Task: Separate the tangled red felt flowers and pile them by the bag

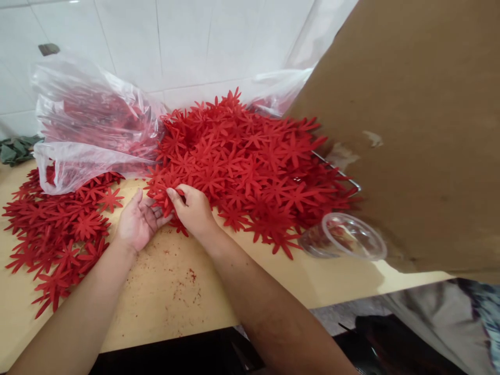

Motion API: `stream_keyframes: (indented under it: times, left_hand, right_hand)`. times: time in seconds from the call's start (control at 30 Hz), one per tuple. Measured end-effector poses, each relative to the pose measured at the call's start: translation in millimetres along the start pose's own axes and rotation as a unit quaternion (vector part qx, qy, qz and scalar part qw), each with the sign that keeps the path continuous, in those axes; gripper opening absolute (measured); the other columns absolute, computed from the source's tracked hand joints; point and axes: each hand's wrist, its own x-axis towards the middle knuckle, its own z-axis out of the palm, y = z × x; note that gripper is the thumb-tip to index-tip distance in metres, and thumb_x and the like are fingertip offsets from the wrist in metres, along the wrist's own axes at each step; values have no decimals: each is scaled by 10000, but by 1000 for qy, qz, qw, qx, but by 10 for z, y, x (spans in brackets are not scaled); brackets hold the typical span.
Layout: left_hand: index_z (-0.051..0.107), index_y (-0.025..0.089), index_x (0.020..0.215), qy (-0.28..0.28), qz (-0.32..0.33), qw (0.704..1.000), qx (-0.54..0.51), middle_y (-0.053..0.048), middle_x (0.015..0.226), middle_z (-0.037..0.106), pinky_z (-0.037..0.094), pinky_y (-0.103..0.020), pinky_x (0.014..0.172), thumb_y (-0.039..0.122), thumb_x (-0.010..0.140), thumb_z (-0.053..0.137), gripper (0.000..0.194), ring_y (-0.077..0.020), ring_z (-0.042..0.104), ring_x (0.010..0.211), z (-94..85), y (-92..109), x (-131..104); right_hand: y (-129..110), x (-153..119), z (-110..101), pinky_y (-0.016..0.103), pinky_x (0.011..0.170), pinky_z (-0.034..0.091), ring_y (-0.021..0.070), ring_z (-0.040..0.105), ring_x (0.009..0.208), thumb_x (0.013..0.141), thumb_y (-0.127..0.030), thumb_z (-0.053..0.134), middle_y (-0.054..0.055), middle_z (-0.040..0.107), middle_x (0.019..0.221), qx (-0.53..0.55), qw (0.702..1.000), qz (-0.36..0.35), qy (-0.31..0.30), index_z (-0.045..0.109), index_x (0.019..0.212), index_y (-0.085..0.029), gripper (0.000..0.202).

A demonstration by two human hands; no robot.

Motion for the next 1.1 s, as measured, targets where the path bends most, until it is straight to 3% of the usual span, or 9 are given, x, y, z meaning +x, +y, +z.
stream_keyframes:
  times: [0.17,0.3,0.4,0.53,0.63,0.77,0.87,1.0,1.1]
  left_hand:
    - [570,174,878,2,49,998,41,-7,804,630,505,-292,746,241,688,634,212,-113,596,750,0,-94,11]
    - [551,176,837,40,51,997,39,17,756,615,509,-281,703,211,678,643,187,-90,577,656,4,-133,3]
    - [545,183,832,36,25,999,21,25,744,606,520,-284,674,224,706,627,157,-85,575,633,25,-131,-13]
    - [554,174,869,18,16,1000,2,8,763,614,518,-268,638,200,734,602,145,-84,575,627,53,-129,-33]
    - [564,170,876,18,30,999,7,-3,788,626,501,-241,594,176,734,597,147,-81,568,608,40,-126,-29]
    - [582,156,869,22,42,998,40,-15,783,631,503,-260,594,197,727,610,150,-89,568,601,8,-133,-15]
    - [590,155,864,14,45,997,66,-10,773,624,498,-249,554,201,686,653,195,-96,576,609,18,-150,-22]
    - [566,168,856,31,50,996,73,11,747,610,494,-239,485,214,611,716,290,-103,582,583,59,-149,-48]
    - [546,186,907,35,46,995,85,21,740,614,497,-243,457,241,594,732,369,-101,581,553,72,-133,-53]
  right_hand:
    - [-55,-36,40,287,679,449,144,563,715,777,-310,509,15,583,774,49,998,-7,26,484,837,-204,124]
    - [-99,-61,47,253,567,407,111,477,576,803,-340,477,-23,493,618,50,999,-14,-4,461,710,-206,164]
    - [-81,-50,47,256,552,363,103,385,542,813,-346,464,-35,371,550,-14,999,-43,28,383,574,-207,289]
    - [-56,-31,81,305,697,417,149,475,712,772,-267,504,21,464,694,-45,991,-86,89,453,596,-199,195]
    - [-58,-29,102,340,773,440,175,522,820,732,-203,521,53,523,823,-27,993,-89,77,540,746,-198,24]
    - [-74,-23,60,315,686,451,160,533,727,740,-245,527,37,526,765,16,998,-48,38,523,722,-196,53]
    - [-71,-15,13,290,577,409,129,459,568,788,-341,497,-9,454,598,15,999,-11,47,451,612,-211,223]
    - [-44,-13,19,276,551,376,112,392,532,813,-381,475,-29,359,544,-27,996,-41,68,375,531,-213,344]
    - [-38,-15,56,288,642,412,120,461,635,826,-362,456,6,447,651,-16,994,-74,76,454,553,-192,322]
